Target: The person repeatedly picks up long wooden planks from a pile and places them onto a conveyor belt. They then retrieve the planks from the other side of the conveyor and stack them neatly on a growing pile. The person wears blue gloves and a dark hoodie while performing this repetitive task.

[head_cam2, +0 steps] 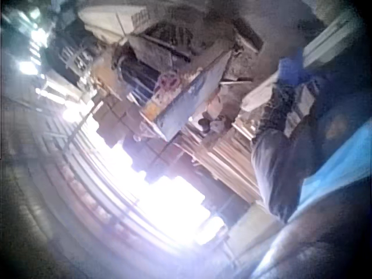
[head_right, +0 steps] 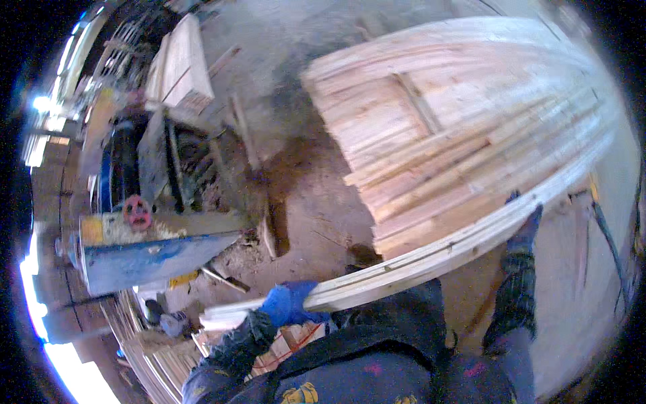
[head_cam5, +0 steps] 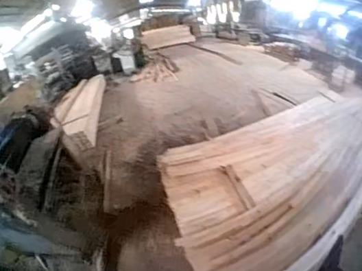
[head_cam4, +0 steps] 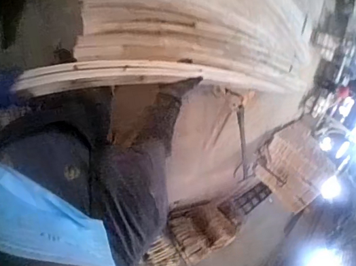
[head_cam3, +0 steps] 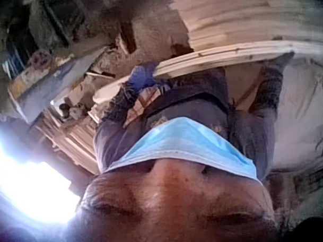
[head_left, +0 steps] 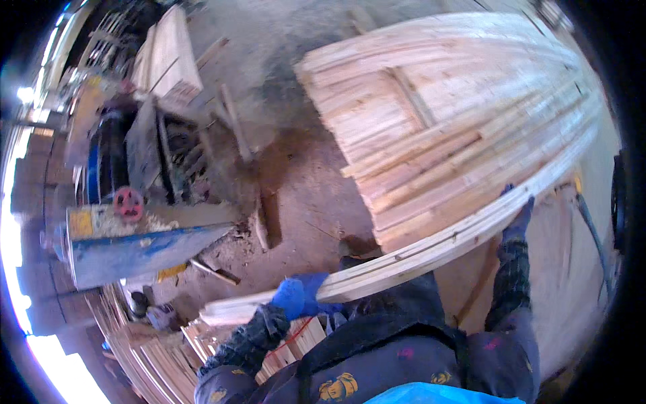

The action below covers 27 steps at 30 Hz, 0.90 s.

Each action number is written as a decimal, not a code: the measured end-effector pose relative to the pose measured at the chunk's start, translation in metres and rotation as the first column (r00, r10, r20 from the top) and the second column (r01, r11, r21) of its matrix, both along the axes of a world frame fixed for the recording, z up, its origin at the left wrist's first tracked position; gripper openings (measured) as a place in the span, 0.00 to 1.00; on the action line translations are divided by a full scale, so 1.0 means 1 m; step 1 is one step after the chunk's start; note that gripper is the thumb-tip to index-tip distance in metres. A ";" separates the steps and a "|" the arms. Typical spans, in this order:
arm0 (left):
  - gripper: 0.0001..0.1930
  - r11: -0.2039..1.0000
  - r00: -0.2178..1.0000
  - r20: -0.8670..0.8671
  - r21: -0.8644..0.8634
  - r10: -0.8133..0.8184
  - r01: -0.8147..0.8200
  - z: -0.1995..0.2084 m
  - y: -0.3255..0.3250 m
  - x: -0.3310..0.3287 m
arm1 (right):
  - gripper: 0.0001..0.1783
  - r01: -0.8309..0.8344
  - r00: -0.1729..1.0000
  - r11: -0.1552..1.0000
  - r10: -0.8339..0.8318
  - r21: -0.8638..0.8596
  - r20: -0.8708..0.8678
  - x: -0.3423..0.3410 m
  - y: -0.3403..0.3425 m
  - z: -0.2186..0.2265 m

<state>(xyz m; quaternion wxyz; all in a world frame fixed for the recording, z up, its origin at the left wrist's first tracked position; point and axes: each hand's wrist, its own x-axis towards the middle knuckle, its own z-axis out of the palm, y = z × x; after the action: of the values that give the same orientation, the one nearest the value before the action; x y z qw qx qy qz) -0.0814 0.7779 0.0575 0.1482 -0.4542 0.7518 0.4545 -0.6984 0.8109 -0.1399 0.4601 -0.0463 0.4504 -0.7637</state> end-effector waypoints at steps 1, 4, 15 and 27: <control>0.42 1.000 1.000 0.012 -0.005 0.025 -0.025 0.007 -0.007 0.023 | 0.43 -0.057 0.997 0.997 0.059 -0.050 0.039 0.021 -0.002 -0.002; 0.42 0.984 0.999 0.031 -0.179 -0.011 0.016 0.004 -0.035 0.098 | 0.45 0.108 0.994 0.991 -0.110 0.080 0.027 0.118 -0.039 0.041; 0.47 0.867 0.973 0.186 -0.453 -0.139 0.211 0.030 -0.192 0.153 | 0.44 -0.284 0.935 0.697 0.353 -0.659 -0.030 0.127 -0.135 0.070; 0.44 0.504 0.985 -0.140 -0.861 -0.098 -0.072 0.105 -0.383 0.185 | 0.28 -0.205 0.172 0.969 -0.103 -0.138 -0.980 0.206 -0.376 0.256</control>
<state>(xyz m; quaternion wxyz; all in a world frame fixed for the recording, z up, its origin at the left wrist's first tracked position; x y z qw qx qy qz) 0.1034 0.3946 0.1629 -0.1589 -0.4212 0.8912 0.0555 -0.4924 0.4348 0.1165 0.0789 -0.5960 0.5429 -0.5864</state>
